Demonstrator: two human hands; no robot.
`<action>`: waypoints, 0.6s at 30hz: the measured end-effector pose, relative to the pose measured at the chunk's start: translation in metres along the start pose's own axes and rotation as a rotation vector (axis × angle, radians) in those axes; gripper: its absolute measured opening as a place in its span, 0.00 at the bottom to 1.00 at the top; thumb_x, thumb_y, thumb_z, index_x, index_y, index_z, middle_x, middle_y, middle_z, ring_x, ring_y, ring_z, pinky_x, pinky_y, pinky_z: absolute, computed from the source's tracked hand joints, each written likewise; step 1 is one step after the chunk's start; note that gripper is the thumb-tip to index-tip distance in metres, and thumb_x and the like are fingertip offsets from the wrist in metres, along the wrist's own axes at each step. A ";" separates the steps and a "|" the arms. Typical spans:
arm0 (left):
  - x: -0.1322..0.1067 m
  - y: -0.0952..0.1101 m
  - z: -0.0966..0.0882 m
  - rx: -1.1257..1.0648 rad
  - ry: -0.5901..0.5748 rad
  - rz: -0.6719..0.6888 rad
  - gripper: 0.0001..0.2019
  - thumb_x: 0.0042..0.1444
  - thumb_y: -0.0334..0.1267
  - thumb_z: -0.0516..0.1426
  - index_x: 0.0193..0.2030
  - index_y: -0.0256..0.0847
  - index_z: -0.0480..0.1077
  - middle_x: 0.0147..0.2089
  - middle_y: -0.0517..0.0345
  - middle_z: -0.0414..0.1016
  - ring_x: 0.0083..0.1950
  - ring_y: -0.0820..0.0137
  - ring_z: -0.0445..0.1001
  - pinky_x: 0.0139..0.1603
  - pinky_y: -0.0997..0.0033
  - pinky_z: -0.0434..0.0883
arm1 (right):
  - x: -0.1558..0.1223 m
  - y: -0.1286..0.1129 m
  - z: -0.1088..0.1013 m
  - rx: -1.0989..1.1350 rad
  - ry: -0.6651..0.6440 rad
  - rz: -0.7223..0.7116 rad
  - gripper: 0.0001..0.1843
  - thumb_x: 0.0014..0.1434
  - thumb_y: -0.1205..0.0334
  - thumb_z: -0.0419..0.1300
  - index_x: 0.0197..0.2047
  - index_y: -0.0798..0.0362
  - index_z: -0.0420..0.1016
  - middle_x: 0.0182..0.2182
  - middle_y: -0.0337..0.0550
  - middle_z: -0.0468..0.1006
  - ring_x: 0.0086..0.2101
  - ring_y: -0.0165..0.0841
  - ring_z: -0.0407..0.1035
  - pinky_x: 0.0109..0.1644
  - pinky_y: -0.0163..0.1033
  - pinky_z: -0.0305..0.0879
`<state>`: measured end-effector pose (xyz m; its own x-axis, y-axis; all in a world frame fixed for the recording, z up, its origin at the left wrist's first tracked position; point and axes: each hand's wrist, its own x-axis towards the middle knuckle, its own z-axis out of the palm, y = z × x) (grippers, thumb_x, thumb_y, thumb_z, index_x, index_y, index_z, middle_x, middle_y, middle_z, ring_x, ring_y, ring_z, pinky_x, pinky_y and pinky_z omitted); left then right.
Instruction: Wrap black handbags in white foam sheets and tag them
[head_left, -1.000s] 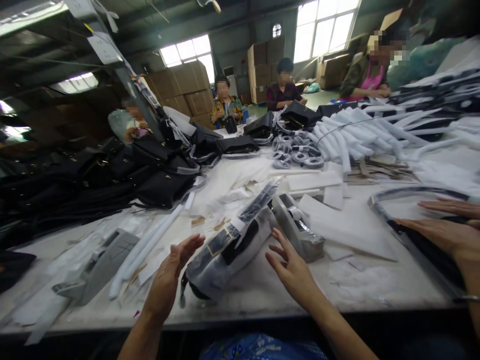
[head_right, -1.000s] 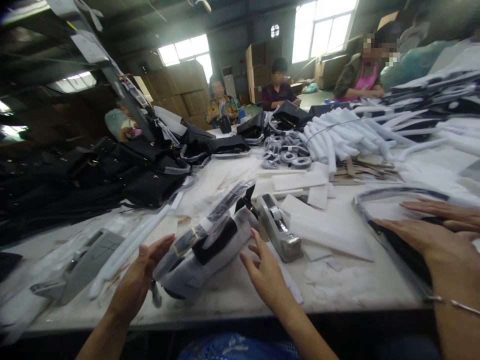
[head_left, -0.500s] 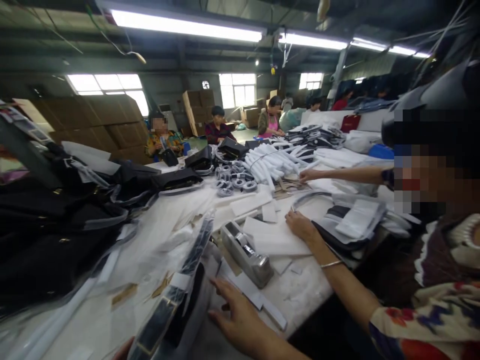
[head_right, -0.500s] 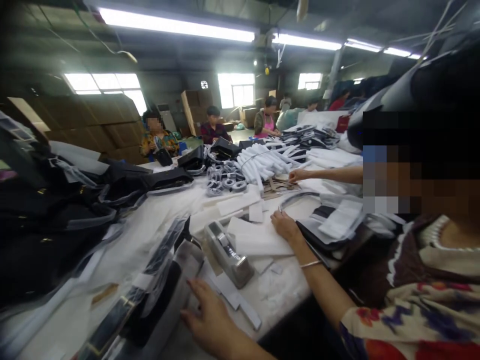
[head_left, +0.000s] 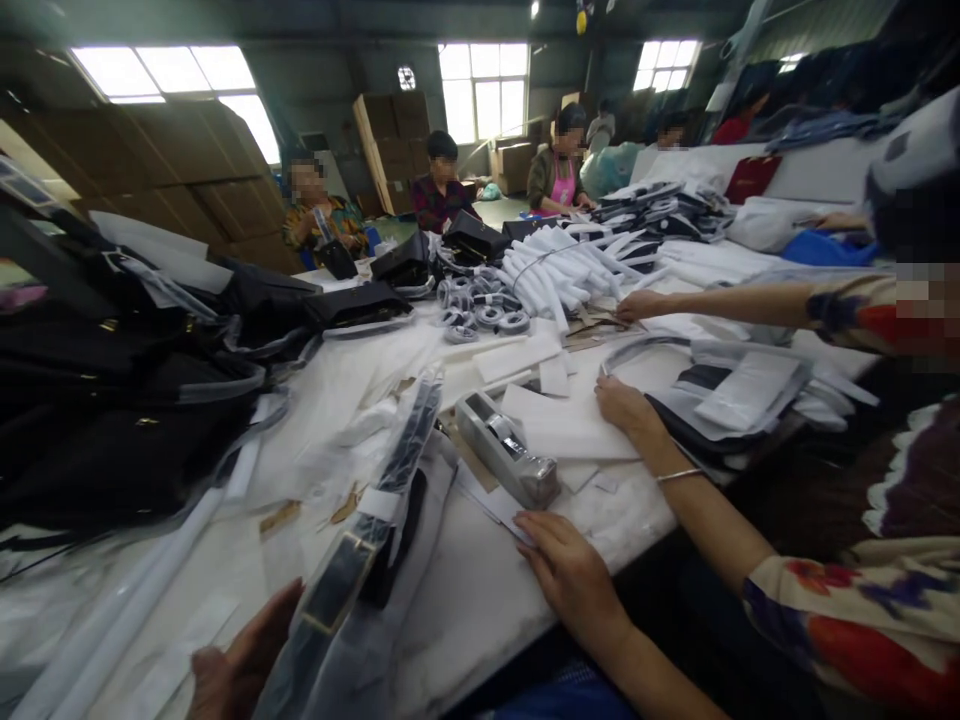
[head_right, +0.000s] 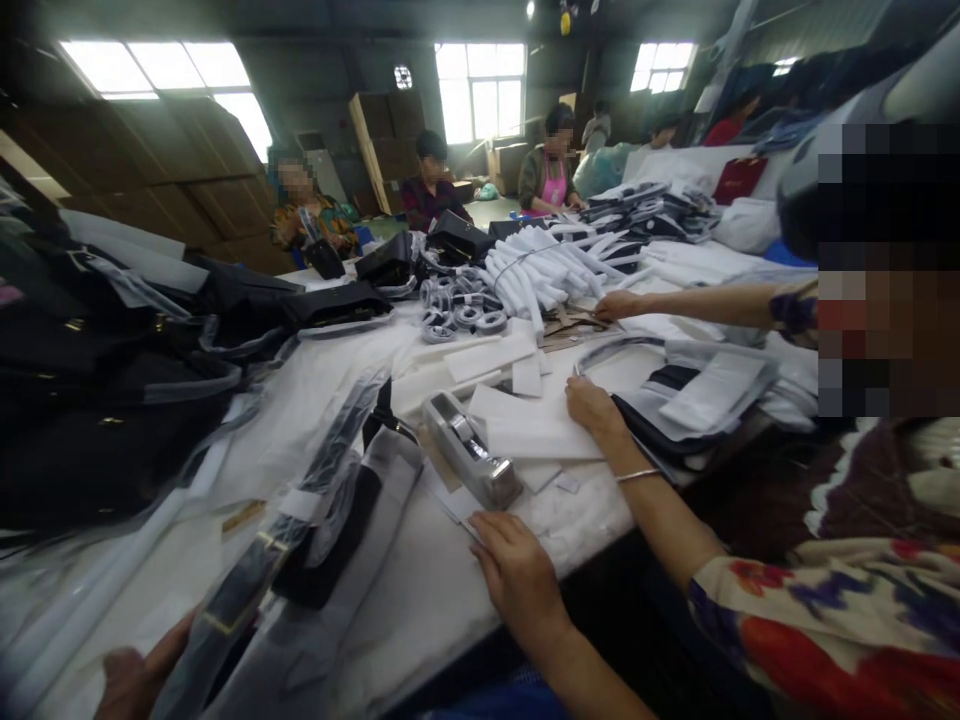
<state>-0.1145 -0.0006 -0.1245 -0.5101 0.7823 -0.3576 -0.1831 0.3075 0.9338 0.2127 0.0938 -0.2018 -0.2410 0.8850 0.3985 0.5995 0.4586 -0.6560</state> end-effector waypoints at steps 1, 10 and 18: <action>-0.001 0.002 0.006 -0.024 0.013 -0.005 0.35 0.51 0.70 0.54 0.57 0.49 0.74 0.54 0.54 0.79 0.66 0.44 0.65 0.65 0.43 0.67 | -0.003 0.005 0.003 -0.048 -0.016 -0.015 0.18 0.64 0.67 0.56 0.55 0.51 0.77 0.51 0.50 0.79 0.52 0.43 0.73 0.58 0.52 0.71; -0.030 -0.009 0.041 -0.296 0.014 -0.032 0.32 0.58 0.66 0.54 0.53 0.39 0.76 0.57 0.47 0.77 0.64 0.51 0.68 0.68 0.52 0.61 | -0.004 0.041 0.029 -0.275 0.058 -0.249 0.19 0.68 0.54 0.53 0.56 0.53 0.76 0.50 0.50 0.79 0.48 0.44 0.73 0.53 0.49 0.71; -0.016 -0.014 0.031 -0.302 -0.006 -0.011 0.33 0.59 0.66 0.51 0.51 0.38 0.77 0.58 0.43 0.75 0.64 0.50 0.69 0.68 0.51 0.60 | 0.001 0.053 0.031 -0.374 0.068 -0.311 0.21 0.69 0.50 0.50 0.55 0.52 0.75 0.48 0.48 0.80 0.45 0.44 0.73 0.50 0.50 0.71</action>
<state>-0.0779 -0.0010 -0.1318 -0.5014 0.7834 -0.3672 -0.4308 0.1420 0.8912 0.2203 0.1214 -0.2559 -0.4095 0.6975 0.5880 0.7430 0.6290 -0.2288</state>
